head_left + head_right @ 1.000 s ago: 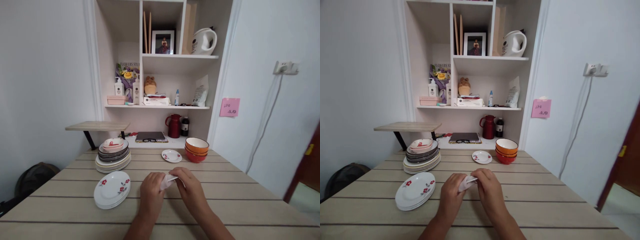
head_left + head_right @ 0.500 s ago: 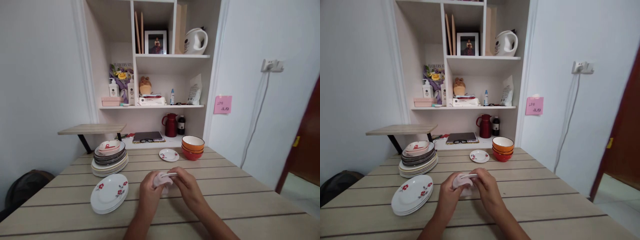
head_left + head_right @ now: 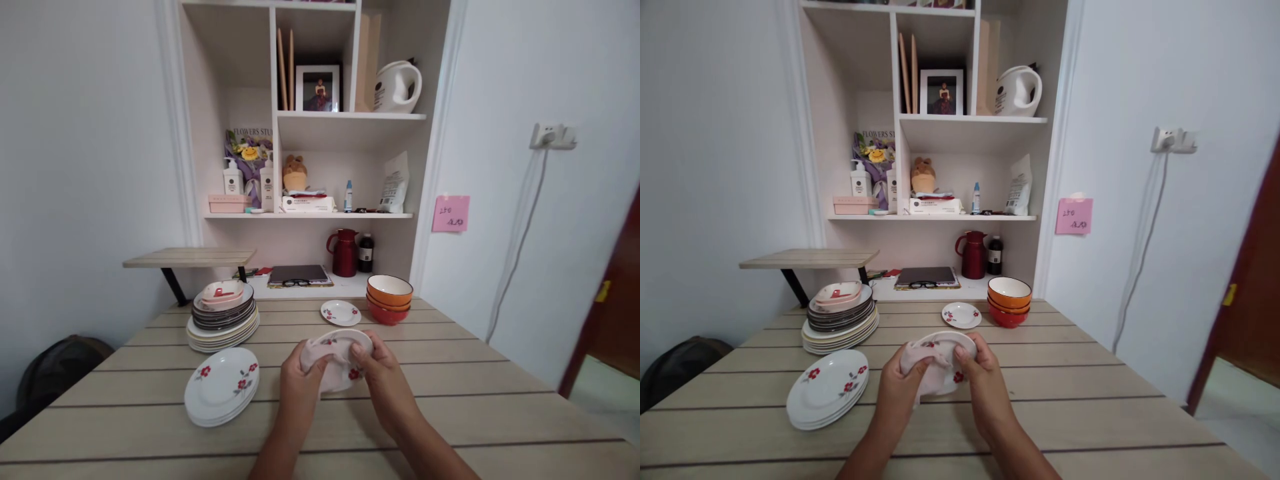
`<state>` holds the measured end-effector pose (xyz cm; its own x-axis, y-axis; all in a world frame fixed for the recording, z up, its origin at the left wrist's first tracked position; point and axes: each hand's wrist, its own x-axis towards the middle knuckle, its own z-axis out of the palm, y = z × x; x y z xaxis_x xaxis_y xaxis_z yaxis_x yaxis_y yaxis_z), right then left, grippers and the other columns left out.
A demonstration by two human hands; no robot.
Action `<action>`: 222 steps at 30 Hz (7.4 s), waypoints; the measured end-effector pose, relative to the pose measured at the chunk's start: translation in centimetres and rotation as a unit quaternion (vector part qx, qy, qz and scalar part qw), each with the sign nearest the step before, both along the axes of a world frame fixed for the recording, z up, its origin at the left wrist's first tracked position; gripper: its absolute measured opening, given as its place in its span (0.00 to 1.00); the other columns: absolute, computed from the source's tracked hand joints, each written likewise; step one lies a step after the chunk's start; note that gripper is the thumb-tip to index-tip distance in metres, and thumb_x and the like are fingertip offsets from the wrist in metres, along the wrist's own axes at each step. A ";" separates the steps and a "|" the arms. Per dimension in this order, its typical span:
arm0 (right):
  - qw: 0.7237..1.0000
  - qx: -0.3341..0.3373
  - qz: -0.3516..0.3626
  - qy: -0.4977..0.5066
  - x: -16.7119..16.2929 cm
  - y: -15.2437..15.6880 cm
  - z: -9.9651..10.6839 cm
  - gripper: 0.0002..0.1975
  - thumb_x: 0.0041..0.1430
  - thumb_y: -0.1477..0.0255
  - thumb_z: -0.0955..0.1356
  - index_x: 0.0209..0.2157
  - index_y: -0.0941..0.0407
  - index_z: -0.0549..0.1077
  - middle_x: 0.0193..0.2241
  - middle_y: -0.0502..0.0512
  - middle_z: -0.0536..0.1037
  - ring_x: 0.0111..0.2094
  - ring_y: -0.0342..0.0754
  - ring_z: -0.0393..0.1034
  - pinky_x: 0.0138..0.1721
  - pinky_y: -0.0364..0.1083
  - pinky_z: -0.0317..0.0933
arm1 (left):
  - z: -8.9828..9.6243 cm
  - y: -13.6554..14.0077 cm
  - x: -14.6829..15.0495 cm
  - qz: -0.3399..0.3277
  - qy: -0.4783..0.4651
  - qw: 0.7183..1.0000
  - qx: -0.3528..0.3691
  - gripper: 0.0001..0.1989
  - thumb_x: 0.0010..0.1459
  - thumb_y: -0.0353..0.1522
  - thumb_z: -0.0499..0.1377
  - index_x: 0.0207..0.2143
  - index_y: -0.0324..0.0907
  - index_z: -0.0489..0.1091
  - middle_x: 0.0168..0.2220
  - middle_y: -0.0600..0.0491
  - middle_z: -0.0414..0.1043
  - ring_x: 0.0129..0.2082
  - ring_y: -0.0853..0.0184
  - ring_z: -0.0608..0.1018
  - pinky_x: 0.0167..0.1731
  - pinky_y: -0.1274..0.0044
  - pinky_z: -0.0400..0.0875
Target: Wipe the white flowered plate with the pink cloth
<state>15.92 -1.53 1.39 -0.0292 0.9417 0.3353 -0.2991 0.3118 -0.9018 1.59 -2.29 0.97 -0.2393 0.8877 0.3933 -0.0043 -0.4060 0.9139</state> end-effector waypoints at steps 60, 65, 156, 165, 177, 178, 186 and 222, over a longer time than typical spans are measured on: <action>0.976 0.101 -0.102 -0.165 0.8 -0.2 0.8 0.07 0.58 0.69 0.67 0.39 0.53 0.72 0.34 0.53 0.76 0.36 0.52 0.69 0.36 0.46 0.62 | -0.7 -0.1 -0.1 0.080 0.123 0.986 0.082 0.08 0.50 0.29 0.61 0.35 0.40 0.76 0.33 0.49 0.80 0.33 0.62 0.80 0.35 0.73 0.74; 0.890 0.290 -0.181 -0.301 0.8 -0.2 0.5 0.12 0.61 0.78 0.61 0.39 0.52 0.73 0.42 0.57 0.75 0.45 0.53 0.69 0.45 0.49 0.62 | -1.4 0.1 -0.7 0.142 0.323 0.903 0.245 0.16 0.49 0.20 0.57 0.38 0.43 0.74 0.35 0.50 0.79 0.36 0.60 0.79 0.38 0.70 0.74; 0.983 0.073 -0.014 -0.167 0.7 -0.6 0.7 0.14 0.58 0.60 0.68 0.27 0.54 0.67 0.21 0.45 0.64 0.22 0.43 0.58 0.22 0.40 0.53 | 0.8 -0.7 -0.3 -0.037 0.022 0.999 -0.012 0.11 0.46 0.36 0.66 0.30 0.37 0.77 0.27 0.52 0.78 0.27 0.66 0.75 0.29 0.79 0.70; 1.000 -0.007 -0.016 -0.006 0.0 -0.9 0.5 0.14 0.54 0.58 0.71 0.32 0.54 0.71 0.24 0.48 0.72 0.24 0.45 0.63 0.23 0.41 0.59 | 0.9 -0.8 0.3 -0.039 -0.074 0.995 -0.049 0.17 0.44 0.39 0.68 0.34 0.36 0.77 0.30 0.49 0.79 0.29 0.66 0.77 0.29 0.79 0.72; 0.998 -0.047 0.000 0.034 0.0 -0.3 0.4 0.20 0.52 0.59 0.73 0.43 0.56 0.74 0.33 0.54 0.79 0.32 0.50 0.70 0.33 0.45 0.63 | 0.3 -0.9 0.7 -0.056 -0.107 0.990 -0.066 0.21 0.46 0.42 0.68 0.37 0.34 0.76 0.32 0.46 0.79 0.29 0.65 0.77 0.30 0.78 0.72; 0.999 -0.050 0.005 0.019 0.1 -0.3 0.5 0.20 0.52 0.58 0.72 0.42 0.56 0.74 0.33 0.54 0.79 0.31 0.49 0.70 0.32 0.45 0.63 | 0.2 -0.8 0.6 -0.054 -0.107 0.990 -0.069 0.22 0.46 0.43 0.68 0.37 0.34 0.76 0.32 0.46 0.79 0.30 0.65 0.77 0.30 0.78 0.71; 0.995 -0.078 0.036 -0.052 0.3 -0.8 1.3 0.21 0.52 0.61 0.72 0.47 0.53 0.72 0.37 0.52 0.79 0.34 0.49 0.71 0.31 0.43 0.62 | -0.7 0.1 -0.2 -0.031 -0.141 0.984 -0.106 0.27 0.42 0.47 0.69 0.37 0.33 0.76 0.29 0.47 0.78 0.28 0.64 0.77 0.28 0.78 0.70; 0.991 -0.092 0.047 -0.086 0.3 -0.7 1.5 0.23 0.48 0.66 0.70 0.47 0.53 0.66 0.34 0.49 0.77 0.33 0.49 0.69 0.30 0.43 0.60 | -1.6 1.0 -1.0 -0.019 -0.148 0.977 -0.150 0.30 0.38 0.48 0.70 0.37 0.34 0.77 0.26 0.47 0.79 0.26 0.62 0.79 0.25 0.78 0.73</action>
